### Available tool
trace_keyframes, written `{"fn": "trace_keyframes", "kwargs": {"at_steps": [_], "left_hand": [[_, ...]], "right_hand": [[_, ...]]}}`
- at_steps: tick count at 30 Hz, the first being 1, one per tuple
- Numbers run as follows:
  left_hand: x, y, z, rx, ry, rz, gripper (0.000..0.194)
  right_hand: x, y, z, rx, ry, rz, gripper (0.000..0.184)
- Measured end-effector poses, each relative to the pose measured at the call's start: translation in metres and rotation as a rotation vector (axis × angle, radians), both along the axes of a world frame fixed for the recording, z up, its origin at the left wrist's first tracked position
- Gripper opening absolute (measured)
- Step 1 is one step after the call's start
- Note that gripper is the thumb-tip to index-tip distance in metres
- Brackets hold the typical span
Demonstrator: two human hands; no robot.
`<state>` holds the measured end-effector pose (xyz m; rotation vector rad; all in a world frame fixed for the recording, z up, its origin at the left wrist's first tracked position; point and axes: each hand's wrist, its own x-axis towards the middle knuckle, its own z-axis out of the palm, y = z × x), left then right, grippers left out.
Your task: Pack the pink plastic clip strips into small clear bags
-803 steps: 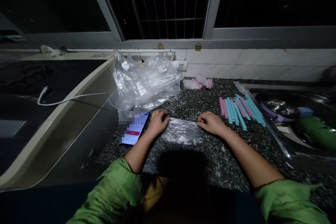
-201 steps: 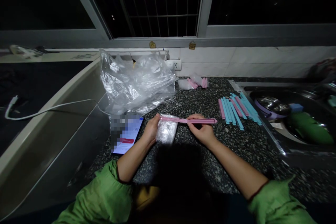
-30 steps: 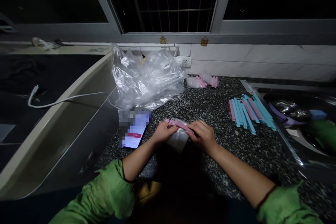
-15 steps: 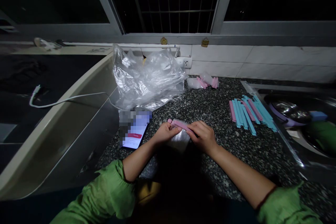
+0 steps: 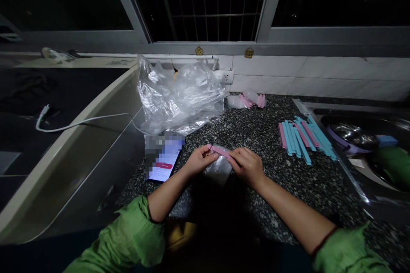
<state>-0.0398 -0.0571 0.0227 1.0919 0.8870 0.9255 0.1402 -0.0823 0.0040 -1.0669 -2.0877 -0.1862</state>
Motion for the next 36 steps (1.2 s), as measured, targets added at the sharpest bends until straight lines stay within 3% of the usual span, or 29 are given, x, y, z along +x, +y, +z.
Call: {"fn": "trace_keyframes", "kwargs": {"at_steps": [13,18,21,26,36], "left_hand": [[-0.005,0.003,-0.010,0.115,0.174,0.141,0.041],[-0.006,0.002,-0.009,0.151,0.156,0.117,0.037],[-0.007,0.002,-0.009,0.202,0.178,0.095,0.034],[-0.009,0.005,-0.013,0.313,0.237,0.085,0.032],[-0.013,0.011,-0.019,0.488,0.320,0.077,0.031]], "right_hand": [[-0.002,-0.004,0.002,0.012,-0.191,-0.135,0.013],[0.005,0.001,0.003,-0.078,0.046,-0.116,0.023],[0.010,0.006,0.002,-0.254,0.212,-0.065,0.029],[0.011,0.009,-0.001,-0.540,0.299,0.048,0.023],[0.006,0.008,-0.003,-0.515,0.328,0.058,0.019]]}}
